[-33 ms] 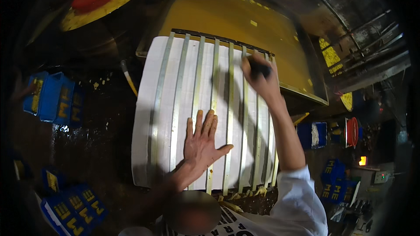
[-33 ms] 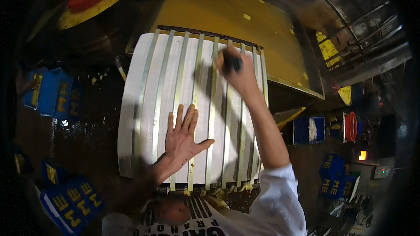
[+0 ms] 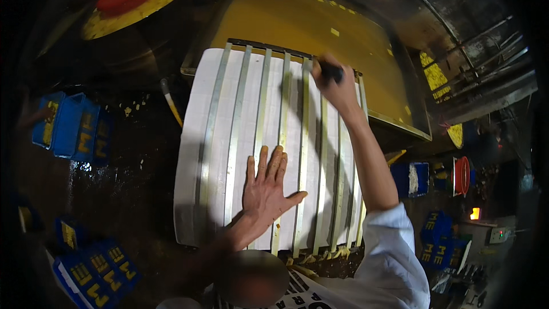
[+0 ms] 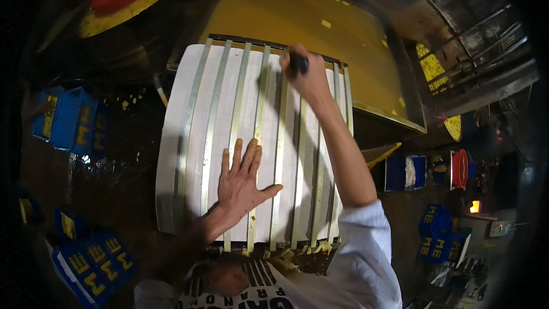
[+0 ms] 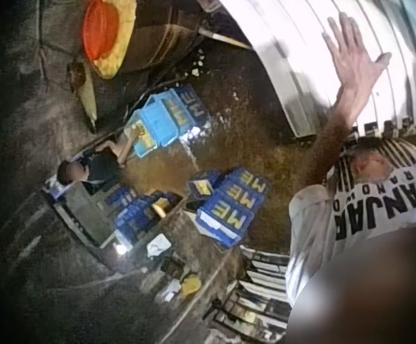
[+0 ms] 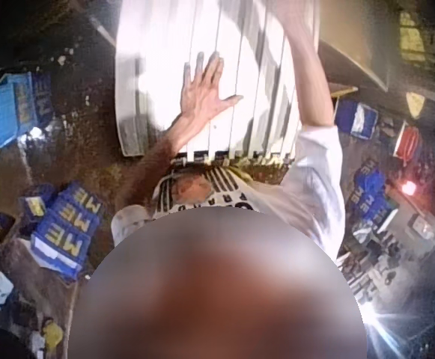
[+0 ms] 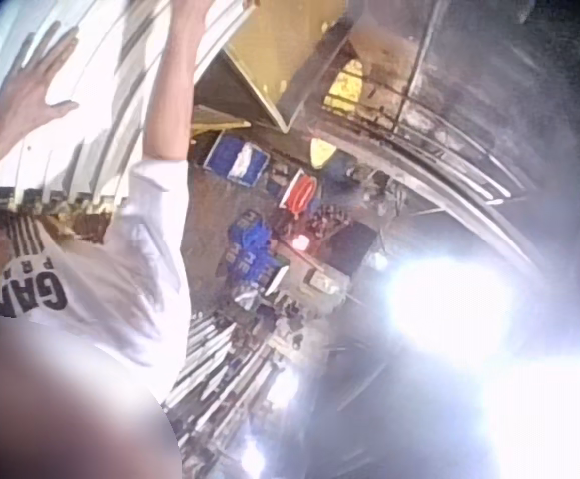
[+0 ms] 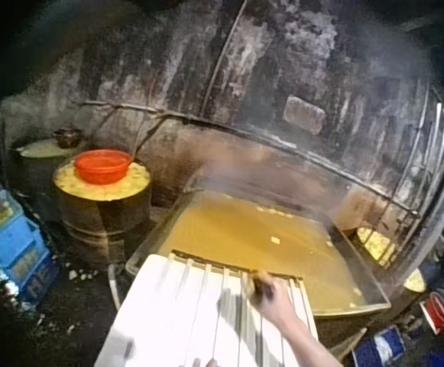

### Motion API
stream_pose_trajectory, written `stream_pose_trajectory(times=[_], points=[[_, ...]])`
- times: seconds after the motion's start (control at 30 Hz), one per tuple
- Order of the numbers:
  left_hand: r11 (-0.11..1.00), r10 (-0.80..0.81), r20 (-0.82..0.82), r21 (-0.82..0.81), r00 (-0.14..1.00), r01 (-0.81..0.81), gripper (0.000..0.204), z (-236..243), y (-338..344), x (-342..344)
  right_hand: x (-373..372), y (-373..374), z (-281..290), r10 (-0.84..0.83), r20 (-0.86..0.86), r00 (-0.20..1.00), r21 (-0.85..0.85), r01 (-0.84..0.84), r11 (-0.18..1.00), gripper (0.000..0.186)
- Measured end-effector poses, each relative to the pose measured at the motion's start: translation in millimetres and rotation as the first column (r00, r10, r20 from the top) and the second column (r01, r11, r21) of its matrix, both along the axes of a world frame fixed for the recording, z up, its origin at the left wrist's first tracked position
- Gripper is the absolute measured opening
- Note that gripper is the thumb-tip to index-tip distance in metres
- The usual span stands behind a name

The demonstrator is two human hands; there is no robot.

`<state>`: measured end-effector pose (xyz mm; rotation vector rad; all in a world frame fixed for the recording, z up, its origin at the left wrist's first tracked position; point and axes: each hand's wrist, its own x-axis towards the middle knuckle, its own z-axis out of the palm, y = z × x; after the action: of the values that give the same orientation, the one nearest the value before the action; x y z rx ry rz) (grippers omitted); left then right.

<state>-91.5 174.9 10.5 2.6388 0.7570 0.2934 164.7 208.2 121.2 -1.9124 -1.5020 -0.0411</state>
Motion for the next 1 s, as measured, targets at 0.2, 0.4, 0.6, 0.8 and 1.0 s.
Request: stream_pose_trajectory(times=[0.2,0.4,0.6,0.8,1.0], points=[[0.999,-0.009,0.077,-0.034,0.997,0.011,0.088,-3,0,-2,21,22,-45,-0.013,0.161,0.987,-0.323,0.065,0.944,0.02],[1.0,0.021,0.196,-0.017,0.98,-0.018,0.056,-2,19,-12,-183,-210,-9,-0.169,-0.514,0.841,-0.618,-0.227,0.753,0.02],[0.942,0.172,0.063,0.28,0.983,-0.182,0.053,1,133,-67,-124,-85,21,0.103,-0.376,0.921,-0.178,-0.181,0.967,0.015],[0.988,0.076,0.02,0.133,0.997,-0.078,0.054,-1,141,-57,35,110,-33,-0.102,0.166,0.981,-0.05,0.111,0.993,0.014],[0.988,0.084,0.039,0.124,0.996,-0.088,0.053,-3,155,-78,-76,3,-37,0.03,-0.057,0.998,-0.152,-0.039,0.988,0.017]])
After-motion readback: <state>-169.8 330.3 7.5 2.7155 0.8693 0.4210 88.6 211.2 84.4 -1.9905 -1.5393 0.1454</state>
